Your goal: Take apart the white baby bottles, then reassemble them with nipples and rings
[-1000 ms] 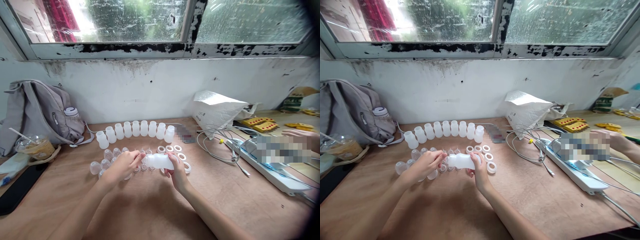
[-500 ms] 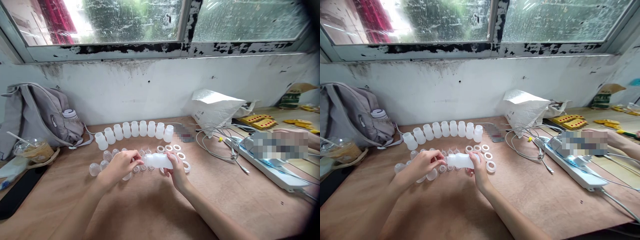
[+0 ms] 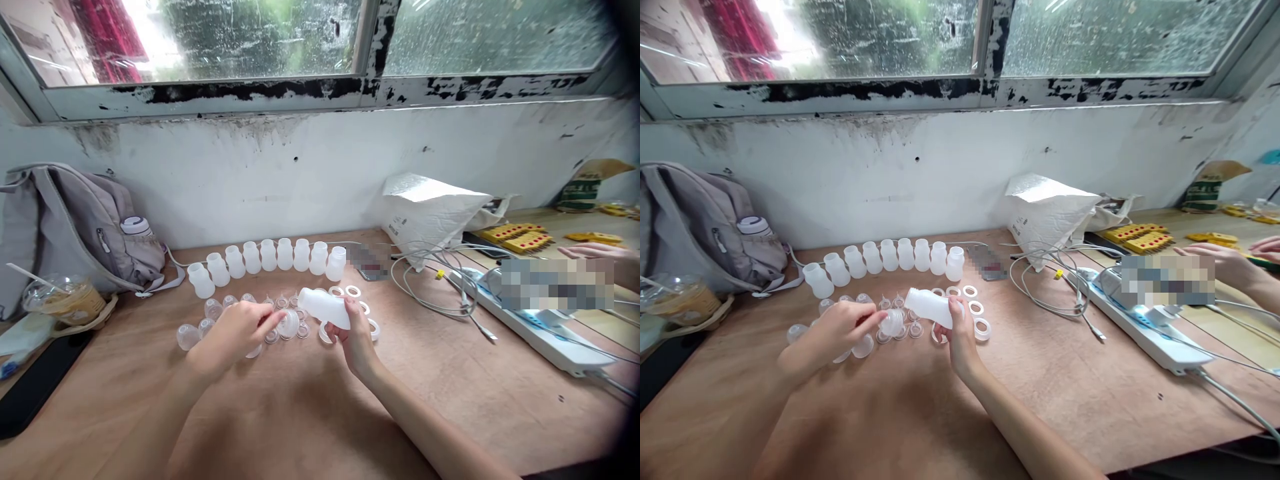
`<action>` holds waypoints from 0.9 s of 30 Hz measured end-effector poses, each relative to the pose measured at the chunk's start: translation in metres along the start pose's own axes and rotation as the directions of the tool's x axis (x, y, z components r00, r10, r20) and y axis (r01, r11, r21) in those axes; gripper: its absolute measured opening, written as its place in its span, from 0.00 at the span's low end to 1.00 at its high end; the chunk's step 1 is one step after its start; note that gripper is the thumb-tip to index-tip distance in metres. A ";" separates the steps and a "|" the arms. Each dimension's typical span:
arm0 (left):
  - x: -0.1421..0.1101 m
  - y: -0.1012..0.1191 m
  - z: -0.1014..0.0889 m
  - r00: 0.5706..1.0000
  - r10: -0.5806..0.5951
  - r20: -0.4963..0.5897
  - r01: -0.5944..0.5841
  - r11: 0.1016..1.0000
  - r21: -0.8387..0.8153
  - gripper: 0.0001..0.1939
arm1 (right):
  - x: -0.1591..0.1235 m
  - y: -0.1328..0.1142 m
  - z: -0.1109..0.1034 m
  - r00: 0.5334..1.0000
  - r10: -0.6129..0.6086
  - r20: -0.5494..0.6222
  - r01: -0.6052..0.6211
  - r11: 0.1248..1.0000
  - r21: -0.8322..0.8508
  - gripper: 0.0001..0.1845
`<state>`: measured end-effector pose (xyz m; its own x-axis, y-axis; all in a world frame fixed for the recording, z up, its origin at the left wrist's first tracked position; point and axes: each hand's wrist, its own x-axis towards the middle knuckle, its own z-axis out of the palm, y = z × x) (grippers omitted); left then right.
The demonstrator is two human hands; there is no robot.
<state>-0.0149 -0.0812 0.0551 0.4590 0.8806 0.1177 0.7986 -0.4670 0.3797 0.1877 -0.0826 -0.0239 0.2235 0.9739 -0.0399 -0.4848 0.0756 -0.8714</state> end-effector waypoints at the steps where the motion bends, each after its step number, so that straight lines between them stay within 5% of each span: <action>1: -0.001 0.000 0.002 0.999 0.029 0.042 -0.031 0.998 0.054 0.22 | 0.000 -0.001 0.001 0.999 0.035 -0.003 -0.035 0.998 0.047 0.14; 6: 0.000 0.002 0.026 0.976 0.131 0.175 -0.164 0.968 0.190 0.17 | -0.001 -0.008 0.005 0.985 0.129 0.113 -0.144 0.980 0.136 0.11; 13: 0.002 0.005 0.046 0.953 0.109 0.283 -0.167 0.968 0.189 0.12 | -0.001 0.000 0.000 0.975 0.134 0.179 -0.143 0.989 0.043 0.10; 15: 0.002 0.007 0.044 0.974 0.141 0.178 -0.172 0.970 0.172 0.13 | -0.001 0.002 -0.001 0.973 0.150 0.178 -0.160 0.986 0.045 0.10; 17: 0.002 0.008 0.040 0.990 0.139 -0.038 -0.133 0.982 0.132 0.16 | -0.001 0.002 -0.002 0.969 0.163 0.184 -0.174 0.984 0.046 0.09; 21: 0.004 0.007 0.028 0.897 0.086 -0.434 -0.093 0.996 0.004 0.19 | -0.004 0.000 0.001 0.948 0.199 0.247 -0.210 0.978 0.019 0.08; 23: 0.005 0.004 0.022 0.881 0.081 -0.465 -0.114 0.992 -0.045 0.23 | -0.008 0.000 0.003 0.927 0.220 0.303 -0.233 0.972 0.007 0.09; 27: 0.006 0.000 0.014 0.936 0.022 -0.351 -0.098 0.975 -0.202 0.17 | -0.014 0.005 0.006 0.894 0.237 0.381 -0.243 0.969 -0.033 0.11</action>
<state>-0.0064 -0.0773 0.0428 0.3103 0.8423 0.4407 0.6547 -0.5255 0.5434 0.1769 -0.0947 -0.0242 -0.2373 0.9698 -0.0557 -0.4963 -0.1703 -0.8513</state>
